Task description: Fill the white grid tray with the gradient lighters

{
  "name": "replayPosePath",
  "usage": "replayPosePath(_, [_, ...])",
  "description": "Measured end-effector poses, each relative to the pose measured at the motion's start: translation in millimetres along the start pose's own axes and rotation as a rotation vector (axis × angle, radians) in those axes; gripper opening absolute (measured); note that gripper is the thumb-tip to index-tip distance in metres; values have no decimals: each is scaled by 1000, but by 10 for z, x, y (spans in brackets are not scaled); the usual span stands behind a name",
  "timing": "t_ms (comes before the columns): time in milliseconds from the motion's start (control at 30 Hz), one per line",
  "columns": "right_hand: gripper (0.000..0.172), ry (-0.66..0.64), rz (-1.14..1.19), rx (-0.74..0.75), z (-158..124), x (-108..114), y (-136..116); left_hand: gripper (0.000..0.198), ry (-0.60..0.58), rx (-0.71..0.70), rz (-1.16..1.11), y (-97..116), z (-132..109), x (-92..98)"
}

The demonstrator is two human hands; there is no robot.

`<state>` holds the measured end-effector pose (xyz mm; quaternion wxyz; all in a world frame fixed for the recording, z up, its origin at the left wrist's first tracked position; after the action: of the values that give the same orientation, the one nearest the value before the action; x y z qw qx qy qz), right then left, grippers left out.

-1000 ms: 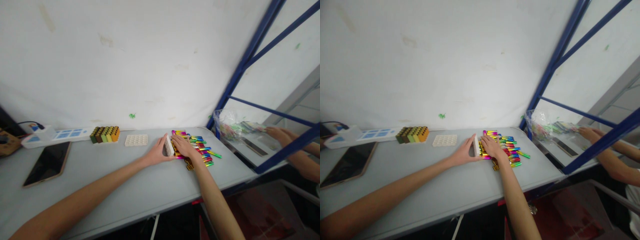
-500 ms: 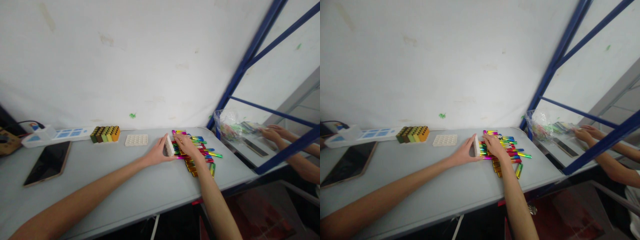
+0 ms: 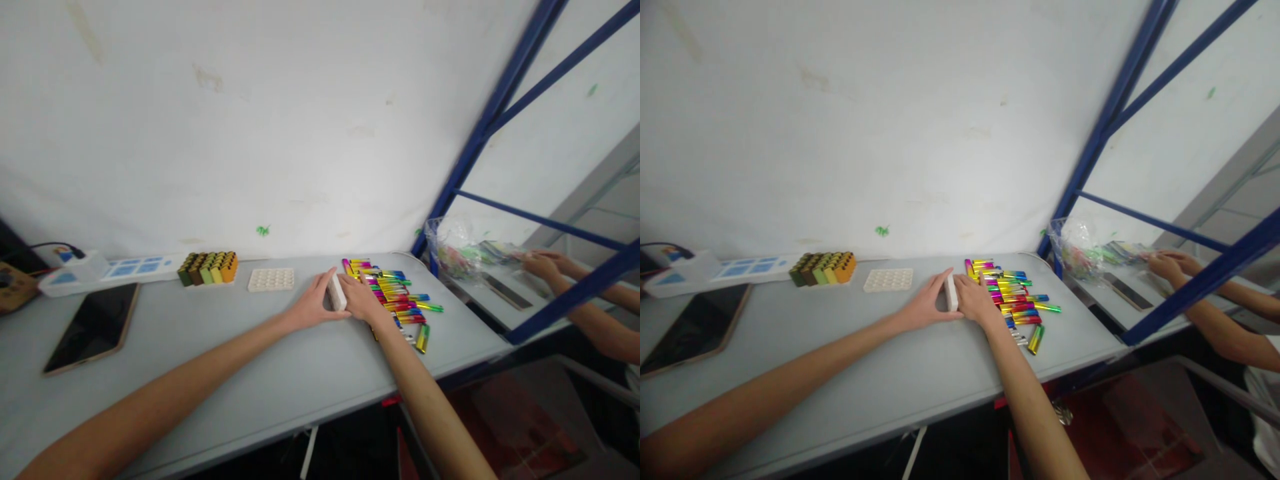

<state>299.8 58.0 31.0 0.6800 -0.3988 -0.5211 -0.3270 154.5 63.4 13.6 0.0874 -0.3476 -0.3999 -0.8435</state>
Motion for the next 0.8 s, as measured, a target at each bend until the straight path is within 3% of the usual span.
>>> replayPosePath(367, [46,32,9,-17,0,-37,163,110,-41,50,68,-16,-5,138])
replayPosePath(800, [45,89,65,-44,44,-51,234,108,-76,43,121,-19,-352,465])
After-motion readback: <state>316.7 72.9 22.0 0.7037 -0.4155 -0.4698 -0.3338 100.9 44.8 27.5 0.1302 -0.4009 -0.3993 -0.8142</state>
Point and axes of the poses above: each hand's wrist, its own z-axis towards the middle knuckle, its own x-axis out of the back of the hand, y = z × x, the point moved 4 cm from there along z, towards the middle knuckle, and after that the axes turned 6 degrees about z, right-handed, at the moved point
